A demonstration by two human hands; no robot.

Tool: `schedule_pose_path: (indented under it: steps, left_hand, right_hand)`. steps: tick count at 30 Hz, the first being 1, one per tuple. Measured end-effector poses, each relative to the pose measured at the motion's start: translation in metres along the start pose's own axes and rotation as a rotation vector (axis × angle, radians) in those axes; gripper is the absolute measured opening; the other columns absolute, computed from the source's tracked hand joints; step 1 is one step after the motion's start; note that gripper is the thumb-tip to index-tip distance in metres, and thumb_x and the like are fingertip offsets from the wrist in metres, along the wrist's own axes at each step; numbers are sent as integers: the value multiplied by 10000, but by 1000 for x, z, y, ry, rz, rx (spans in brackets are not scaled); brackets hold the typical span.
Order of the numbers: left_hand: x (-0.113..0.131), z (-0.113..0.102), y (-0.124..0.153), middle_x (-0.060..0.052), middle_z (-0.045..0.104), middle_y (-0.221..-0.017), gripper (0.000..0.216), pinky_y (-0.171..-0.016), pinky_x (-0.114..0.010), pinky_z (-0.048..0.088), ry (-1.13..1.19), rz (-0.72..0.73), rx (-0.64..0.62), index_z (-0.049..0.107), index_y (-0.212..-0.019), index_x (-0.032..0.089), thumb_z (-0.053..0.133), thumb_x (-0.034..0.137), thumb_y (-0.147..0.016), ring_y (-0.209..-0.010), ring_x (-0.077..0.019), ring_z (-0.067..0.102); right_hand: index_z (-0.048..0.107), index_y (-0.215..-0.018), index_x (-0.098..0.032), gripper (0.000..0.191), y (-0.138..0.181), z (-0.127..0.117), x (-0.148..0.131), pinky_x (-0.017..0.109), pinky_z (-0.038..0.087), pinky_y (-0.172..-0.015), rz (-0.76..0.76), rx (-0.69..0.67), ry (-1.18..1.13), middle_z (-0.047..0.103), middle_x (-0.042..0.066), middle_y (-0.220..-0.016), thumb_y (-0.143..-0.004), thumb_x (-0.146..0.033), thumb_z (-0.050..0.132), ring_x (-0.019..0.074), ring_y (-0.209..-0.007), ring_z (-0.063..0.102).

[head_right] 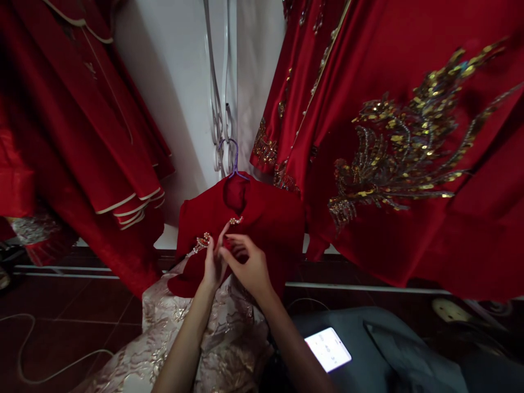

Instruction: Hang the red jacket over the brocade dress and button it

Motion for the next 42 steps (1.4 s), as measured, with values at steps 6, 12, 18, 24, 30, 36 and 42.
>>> schedule_pose_path:
  steps: [6,12,18,24,30,36,42]
  left_hand:
    - [1,-28,6,-102,626,-1126,530,-966,-338,405,-165,73,119,564,-1161,159,485,533,-794,-1113,-207,543]
    - [5,-47,12,-54,680,-831,324,-729,-255,482,-419,140,310,669,-846,134,640,426,-708,-762,-147,610]
    - [19,-74,26,71,440,-480,328,-446,-153,322,-366,232,597,574,-682,127,649,446,-693,-436,-36,386]
    - [12,-70,20,77,463,-499,344,-425,-156,282,-336,196,513,555,-817,141,674,431,-676,-407,-34,377]
    - [36,-79,34,45,483,-624,221,-587,-189,409,-529,427,668,548,-834,154,629,329,-727,-557,-66,471]
    - [28,-101,24,-48,587,-930,276,-805,-273,469,-427,434,628,520,-979,169,579,200,-711,-839,-128,595]
    - [16,-104,14,-79,653,-947,280,-850,-315,484,-283,334,560,610,-943,139,638,247,-687,-852,-155,631]
  right_hand:
    - [597,-1083,-230,289,5,28,37,340,537,-806,84,-165,-92,630,77,-1107,-822,-321,514,191,-978,618]
    - [577,-941,-212,189,2,12,50,291,569,-621,93,-25,-35,631,68,-936,-791,-324,551,170,-784,627]
    - [582,-921,-189,220,7,17,40,246,523,-537,61,-34,188,604,63,-862,-777,-354,565,147,-700,584]
    - [595,-950,-169,337,11,22,43,267,498,-618,89,-92,350,636,73,-888,-684,-363,667,152,-712,599]
    - [626,-766,-177,181,11,18,48,253,491,-586,181,-103,255,674,28,-700,-675,-323,683,153,-637,631]
    - [663,-758,-155,284,7,7,33,288,535,-646,260,18,-89,712,65,-748,-609,-384,738,193,-694,670]
    - [681,-868,-162,254,-23,20,3,301,537,-783,134,1,-256,715,56,-874,-683,-336,688,184,-818,673]
Point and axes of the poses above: each hand's wrist, its own y-axis away from the middle knuckle, its own z-axis out of the palm, x = y × z, the point moved 10 cm from there along -y, towards the middle knuckle
